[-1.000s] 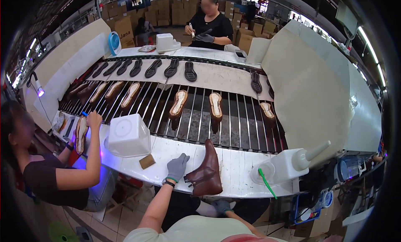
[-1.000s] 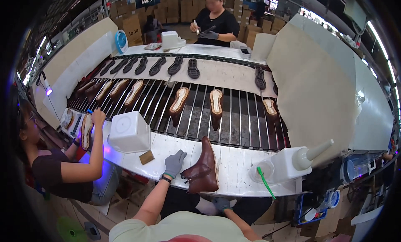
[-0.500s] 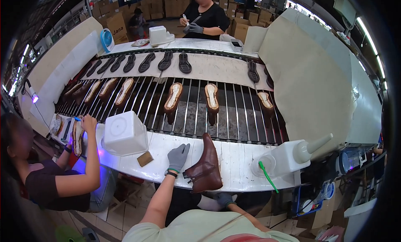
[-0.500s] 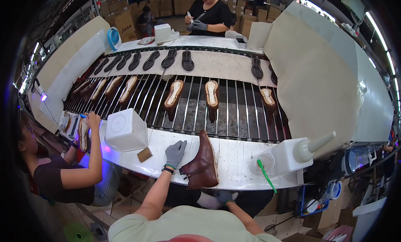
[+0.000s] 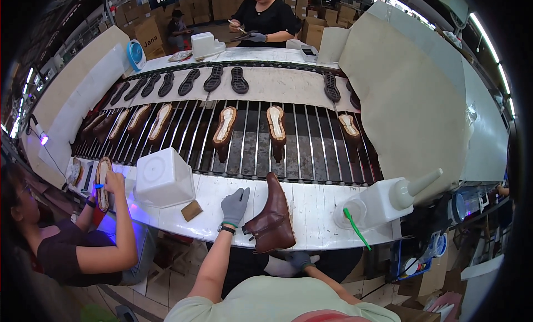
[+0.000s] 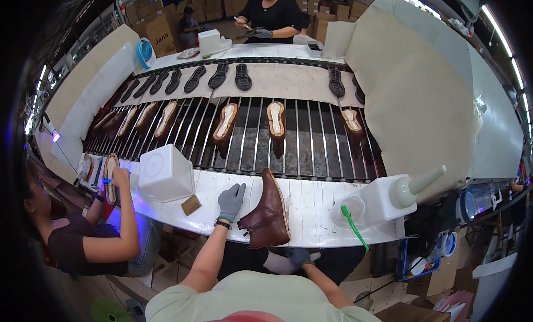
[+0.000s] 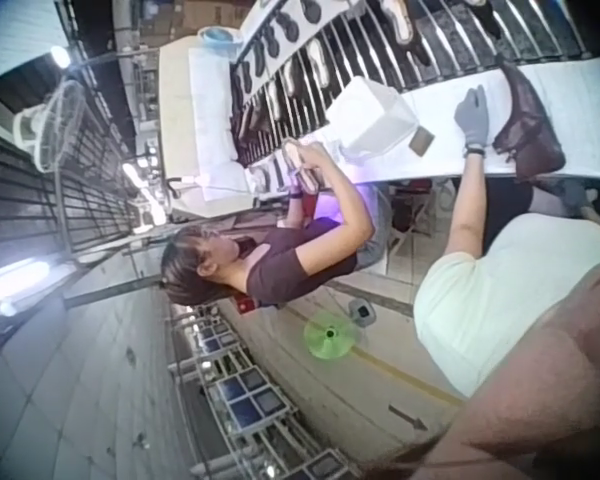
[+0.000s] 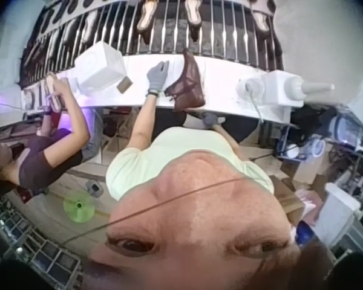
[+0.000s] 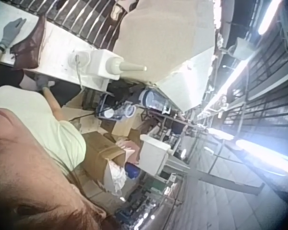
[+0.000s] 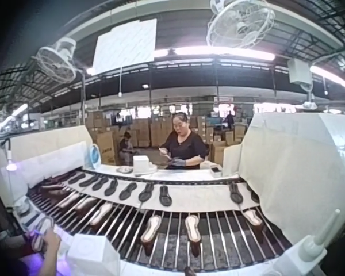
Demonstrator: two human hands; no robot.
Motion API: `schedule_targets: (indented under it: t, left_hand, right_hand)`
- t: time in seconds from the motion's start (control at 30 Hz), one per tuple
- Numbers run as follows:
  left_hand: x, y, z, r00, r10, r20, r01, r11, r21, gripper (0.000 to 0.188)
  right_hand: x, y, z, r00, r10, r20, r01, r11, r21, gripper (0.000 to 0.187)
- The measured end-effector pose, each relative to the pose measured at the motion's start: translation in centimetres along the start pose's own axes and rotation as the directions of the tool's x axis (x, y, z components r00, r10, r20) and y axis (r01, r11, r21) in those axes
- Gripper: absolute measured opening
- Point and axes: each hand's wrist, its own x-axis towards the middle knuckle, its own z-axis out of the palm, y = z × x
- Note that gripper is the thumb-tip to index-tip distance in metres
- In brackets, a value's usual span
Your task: Apply adhesive to the edges of leather shoe uppers using a small brush.
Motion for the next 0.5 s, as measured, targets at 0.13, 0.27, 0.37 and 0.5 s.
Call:
schedule_targets:
  t: [0.13,0.27,0.37,0.5]
  left_hand:
    - [-0.2,0.2,0.0,1.0,0.021,-0.016,-0.021,1.0,-0.002,0.041]
    - [-0.1,0.4,-0.1,1.0,0.013,-0.019,-0.013,1.0,-0.001,0.04]
    - [0.0,0.2,0.1,0.999,0.042,-0.024,-0.042,0.999,0.009,0.04]
    - [0.1,0.2,0.3,0.997,0.065,-0.037,-0.064,0.998,0.024,0.041]
  right_hand:
    - [0.3,0.9,1.0,0.999,0.041,0.029,-0.041,0.999,-0.002,0.037]
    - [0.3,1.1,1.0,1.0,0.0,0.01,0.0,1.0,-0.029,0.037]
    - [-0.1,0.8,0.6,0.999,-0.027,-0.022,0.026,1.0,-0.017,0.037]
    - [0.0,0.7,0.4,1.0,-0.021,-0.017,0.02,0.999,-0.038,0.035]
